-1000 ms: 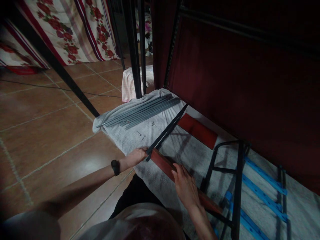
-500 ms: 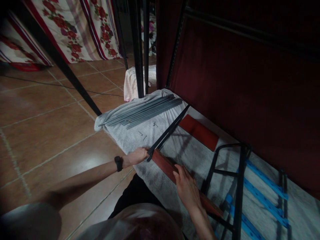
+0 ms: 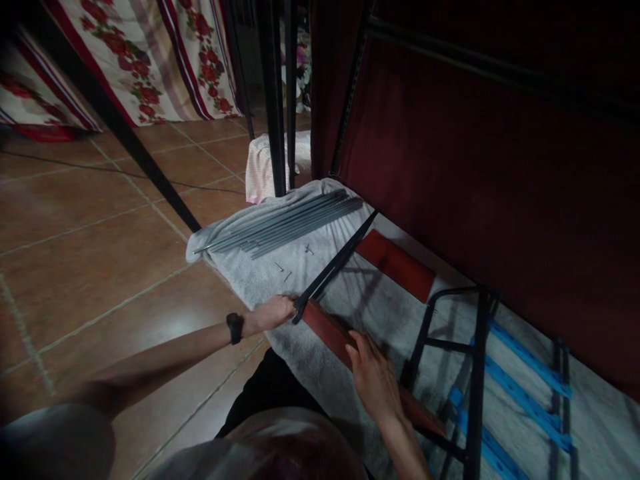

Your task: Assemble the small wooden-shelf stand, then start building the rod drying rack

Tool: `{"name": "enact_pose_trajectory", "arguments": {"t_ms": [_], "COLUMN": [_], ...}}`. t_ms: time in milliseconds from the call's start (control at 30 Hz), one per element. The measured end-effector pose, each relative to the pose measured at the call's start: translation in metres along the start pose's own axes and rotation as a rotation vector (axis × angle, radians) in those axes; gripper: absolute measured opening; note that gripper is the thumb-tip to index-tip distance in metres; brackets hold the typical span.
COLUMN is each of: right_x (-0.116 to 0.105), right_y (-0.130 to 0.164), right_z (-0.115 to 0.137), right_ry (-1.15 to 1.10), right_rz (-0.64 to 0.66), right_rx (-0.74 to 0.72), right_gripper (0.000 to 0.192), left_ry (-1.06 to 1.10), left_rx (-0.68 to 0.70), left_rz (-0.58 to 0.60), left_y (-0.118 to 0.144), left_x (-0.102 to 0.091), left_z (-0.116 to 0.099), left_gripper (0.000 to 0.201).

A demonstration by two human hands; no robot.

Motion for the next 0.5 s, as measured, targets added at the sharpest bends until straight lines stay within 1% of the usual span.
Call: {"name": "enact_pose_trajectory", "arguments": {"t_ms": [233, 433, 500], "right_x": [-0.0004, -0.0020, -0.0022], "right_y": [0.0006, 0.0000, -0.0004], "right_z": [-0.0021, -0.0014, -0.0016], "right_ry": [-0.014, -0.024, -0.023], "right_rz": [0.003, -0.017, -0.014], "right_rx": [0.012, -0.002, -0.006], "right_gripper": [0.033, 0.033, 0.033], "left_ry": [0.071, -0.009, -0.024], "left_rx": [-0.052, 0.036, 0.038], "left_rz": [0.024, 0.057, 0.072], "left_y": [-0.0043, -0.0030, -0.0022], "left_x": [0.0057, 0.0043, 0.0023], "left_z": [0.0072, 0.0072, 0.0065], "left_gripper": [0.017, 0.021, 0.022]}}
Point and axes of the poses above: each hand's wrist, its own y-axis away from the middle knuckle, its own x-axis out of the palm, z = x × y, the point moved 3 cm from there along -y, towards the middle knuckle, and after that the axes turned 2 degrees about -y, right-handed, at the moved point
